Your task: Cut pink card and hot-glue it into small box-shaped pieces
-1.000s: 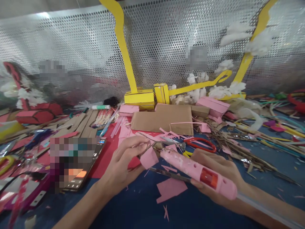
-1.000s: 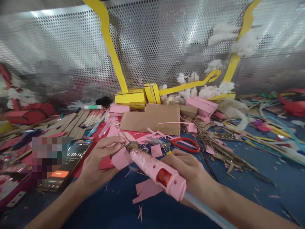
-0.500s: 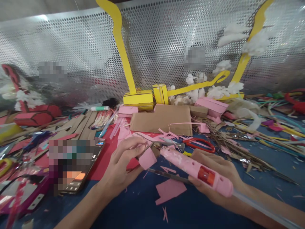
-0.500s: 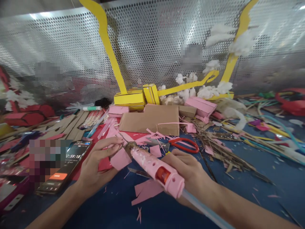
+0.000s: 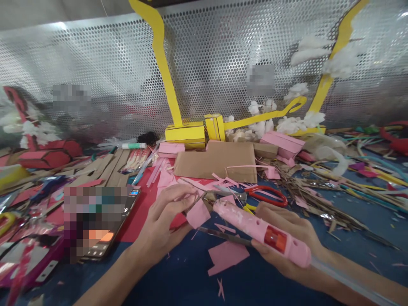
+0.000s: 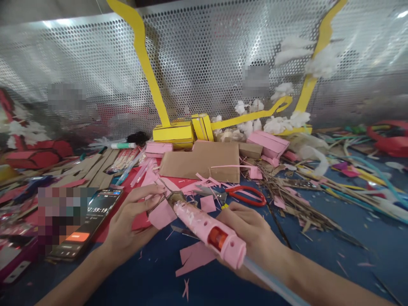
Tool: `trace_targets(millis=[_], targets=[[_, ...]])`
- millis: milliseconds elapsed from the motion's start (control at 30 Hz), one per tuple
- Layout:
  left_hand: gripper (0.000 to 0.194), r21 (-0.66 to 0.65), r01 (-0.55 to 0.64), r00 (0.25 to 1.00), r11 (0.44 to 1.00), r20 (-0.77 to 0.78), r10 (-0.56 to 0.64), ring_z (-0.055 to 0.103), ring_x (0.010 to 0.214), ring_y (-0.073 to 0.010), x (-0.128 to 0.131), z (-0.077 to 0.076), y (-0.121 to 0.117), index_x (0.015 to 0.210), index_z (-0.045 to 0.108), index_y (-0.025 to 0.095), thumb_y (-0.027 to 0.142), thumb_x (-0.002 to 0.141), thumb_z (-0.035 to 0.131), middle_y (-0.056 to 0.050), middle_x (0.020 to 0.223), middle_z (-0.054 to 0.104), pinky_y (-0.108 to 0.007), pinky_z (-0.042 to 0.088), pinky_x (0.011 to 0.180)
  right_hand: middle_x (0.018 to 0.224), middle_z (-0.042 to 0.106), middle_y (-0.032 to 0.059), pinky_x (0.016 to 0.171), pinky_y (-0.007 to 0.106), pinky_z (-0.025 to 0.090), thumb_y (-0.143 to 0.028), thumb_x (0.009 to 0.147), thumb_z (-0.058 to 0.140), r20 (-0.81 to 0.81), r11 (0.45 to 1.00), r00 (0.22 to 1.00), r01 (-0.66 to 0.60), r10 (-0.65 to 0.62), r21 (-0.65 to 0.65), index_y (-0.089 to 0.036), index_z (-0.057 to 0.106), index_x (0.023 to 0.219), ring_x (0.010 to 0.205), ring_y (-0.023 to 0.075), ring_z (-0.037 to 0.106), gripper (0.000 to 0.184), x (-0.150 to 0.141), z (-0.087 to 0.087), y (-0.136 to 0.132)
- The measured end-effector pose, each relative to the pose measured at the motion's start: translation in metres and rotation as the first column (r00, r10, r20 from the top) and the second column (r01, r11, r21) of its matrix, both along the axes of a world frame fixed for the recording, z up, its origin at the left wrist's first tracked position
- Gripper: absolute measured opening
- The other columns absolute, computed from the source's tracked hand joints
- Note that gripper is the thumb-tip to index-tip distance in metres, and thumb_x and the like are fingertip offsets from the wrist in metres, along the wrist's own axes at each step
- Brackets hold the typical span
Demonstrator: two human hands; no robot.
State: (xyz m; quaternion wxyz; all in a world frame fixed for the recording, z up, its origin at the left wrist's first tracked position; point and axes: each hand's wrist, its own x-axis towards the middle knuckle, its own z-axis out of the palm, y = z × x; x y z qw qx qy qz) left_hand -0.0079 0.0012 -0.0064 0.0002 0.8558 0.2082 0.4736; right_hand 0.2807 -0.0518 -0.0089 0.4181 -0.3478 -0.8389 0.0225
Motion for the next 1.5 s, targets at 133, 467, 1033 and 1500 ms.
trace_targets(millis=[133, 467, 1033, 1500], targets=[[0.061, 0.002, -0.007, 1.0, 1.0, -0.003, 0.007, 0.063, 0.121, -0.0267, 0.0, 0.0, 0.0, 0.135, 0.053, 0.024, 0.002, 0.082, 0.075, -0.013, 0.127, 0.063, -0.046, 0.056, 0.1, 0.066, 0.055, -0.0003, 0.05, 0.029, 0.043, -0.029, 0.098, 0.053, -0.017, 0.998, 0.999, -0.05, 0.051, 0.032, -0.025, 0.052, 0.085, 0.054, 0.0153, 0.05, 0.013, -0.002, 0.004, 0.0], [0.066, -0.01, 0.002, 1.0, 1.0, -0.01, -0.002, 0.061, 0.124, -0.0258, -0.001, -0.001, 0.001, 0.139, 0.051, 0.024, 0.0, 0.082, 0.074, -0.013, 0.129, 0.062, -0.044, 0.053, 0.103, 0.073, 0.065, 0.0009, 0.054, 0.029, 0.048, -0.029, 0.099, 0.054, -0.015, 0.998, 1.0, -0.015, 0.016, 0.056, -0.025, 0.056, 0.097, 0.058, 0.0171, 0.059, 0.005, -0.004, 0.01, -0.003], [0.063, 0.019, 0.016, 1.0, 1.0, -0.016, -0.015, 0.06, 0.124, -0.0252, -0.001, 0.0, 0.002, 0.138, 0.051, 0.02, -0.002, 0.082, 0.073, -0.014, 0.13, 0.062, -0.043, 0.054, 0.102, 0.074, 0.071, 0.0012, 0.057, 0.026, 0.055, -0.027, 0.1, 0.05, 0.053, 0.992, 0.994, 0.095, -0.1, 0.086, -0.025, 0.058, 0.088, 0.063, 0.017, 0.069, 0.015, -0.002, 0.013, -0.004], [0.062, 0.007, -0.051, 0.998, 0.999, -0.027, 0.051, 0.061, 0.124, -0.0256, -0.003, -0.002, 0.002, 0.136, 0.051, 0.023, 0.0, 0.083, 0.074, -0.013, 0.129, 0.061, -0.044, 0.055, 0.101, 0.069, 0.063, 0.0003, 0.057, 0.027, 0.051, -0.024, 0.102, 0.047, 0.086, 0.991, 0.991, 0.093, -0.101, 0.094, -0.024, 0.053, 0.08, 0.06, 0.0156, 0.062, 0.023, -0.002, 0.013, -0.002]])
